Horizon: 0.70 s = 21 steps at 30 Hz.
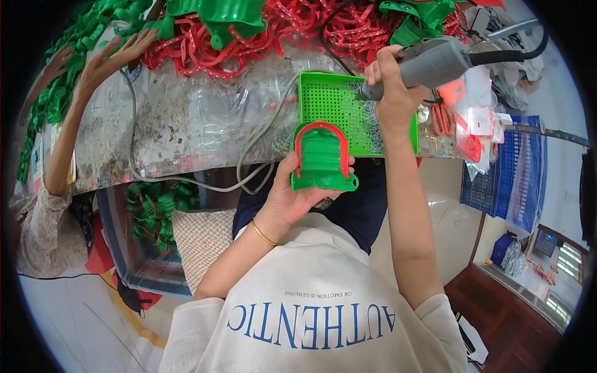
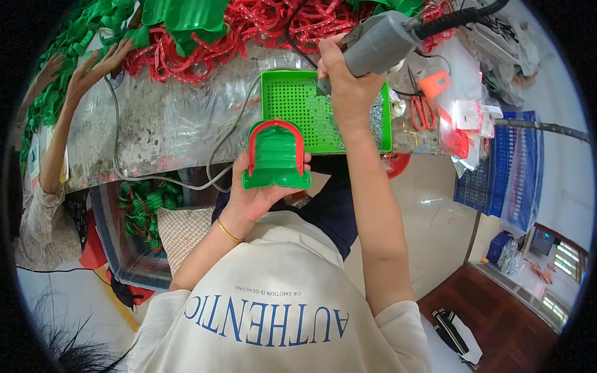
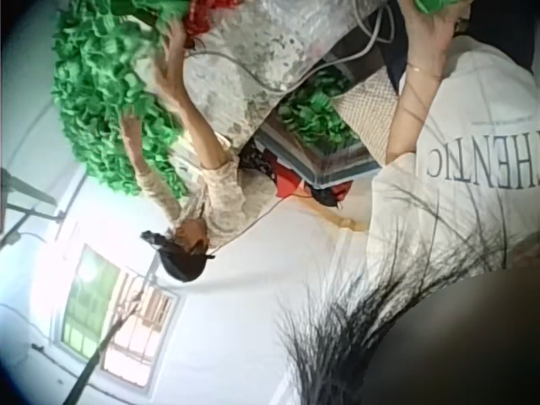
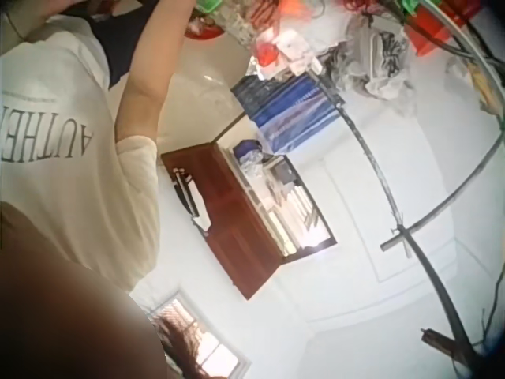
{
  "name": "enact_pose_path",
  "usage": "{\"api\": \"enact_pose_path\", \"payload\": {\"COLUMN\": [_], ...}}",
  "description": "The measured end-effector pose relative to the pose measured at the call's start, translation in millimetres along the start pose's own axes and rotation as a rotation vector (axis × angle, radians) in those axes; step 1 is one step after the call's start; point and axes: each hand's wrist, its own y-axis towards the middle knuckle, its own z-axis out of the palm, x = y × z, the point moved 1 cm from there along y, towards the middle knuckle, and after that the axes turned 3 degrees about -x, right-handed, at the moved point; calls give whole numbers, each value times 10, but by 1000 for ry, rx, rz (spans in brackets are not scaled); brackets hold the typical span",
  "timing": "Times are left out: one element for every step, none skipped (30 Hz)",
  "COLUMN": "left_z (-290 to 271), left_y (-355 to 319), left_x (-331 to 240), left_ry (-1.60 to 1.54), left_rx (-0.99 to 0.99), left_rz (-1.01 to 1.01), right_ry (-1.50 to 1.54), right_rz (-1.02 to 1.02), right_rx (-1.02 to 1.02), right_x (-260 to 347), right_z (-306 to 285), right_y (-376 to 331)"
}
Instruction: Assembling green and red plastic components by joining them using a handheld power tool at a manufacturing workstation.
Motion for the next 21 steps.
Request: {"api": "enact_pose_path", "payload": {"left_z": [-16,-37,-47,-46,-33,-28,-33,-39,-43,-42,-38,-38,-44,-50,-56,-58,-57,-56,-57,-57,-59], "left_y": [1,1,4,5,8,7,9,13,14,12,12,11,13,19,19,18,16,17,17,18,19], "left_x": [-3,-1,-3,-8,-14,-19,-21,-24,-26,-25,-23,-21,-22,-25,-29,-32,-35,-39,-41,-41,-42], "left_ry": [-2,-21,-40,-42,-46,-50,-52,-34,-16,-18,-24,-31,-33,-36,-39,-42,-35,-28,-31,-35,-38], "left_rx": [-4,0,4,0,-24,-47,-50,-46,-43,-46,-60,-73,-76,-63,-50,-54,-60,-64,-66,-55,-45], "left_rz": [-1,4,11,11,-2,-14,-15,-8,-1,0,-4,-9,-9,-12,-14,-14,-17,-21,-21,-23,-24], "right_ry": [-9,-22,-22,-38,-55,-55,-52,-49,-49,-63,-77,-78,-77,-77,-77,-73,-68,-69,-60,-52,-51], "right_rz": [15,-6,-1,6,12,16,9,3,7,0,-6,-3,-10,-17,-12,-11,-9,-6,-6,-7,-4], "right_rx": [-19,-8,-8,-27,-46,-46,-38,-30,-30,-11,8,8,-3,-15,-14,-24,-33,-33,-40,-48,-47], "right_x": [-67,-125,-152,-176,-198,-221,-244,-264,-287,-305,-322,-331,-338,-344,-346,-342,-343,-346,-347,-350,-357], "right_z": [-11,-22,-13,-5,-4,-4,-4,-5,-10,-16,-21,-22,-24,-25,-19,-10,-4,-5,-13,-23,-35], "right_y": [3,7,9,5,4,10,20,27,31,33,30,24,18,13,9,10,7,6,7,6,7]}}
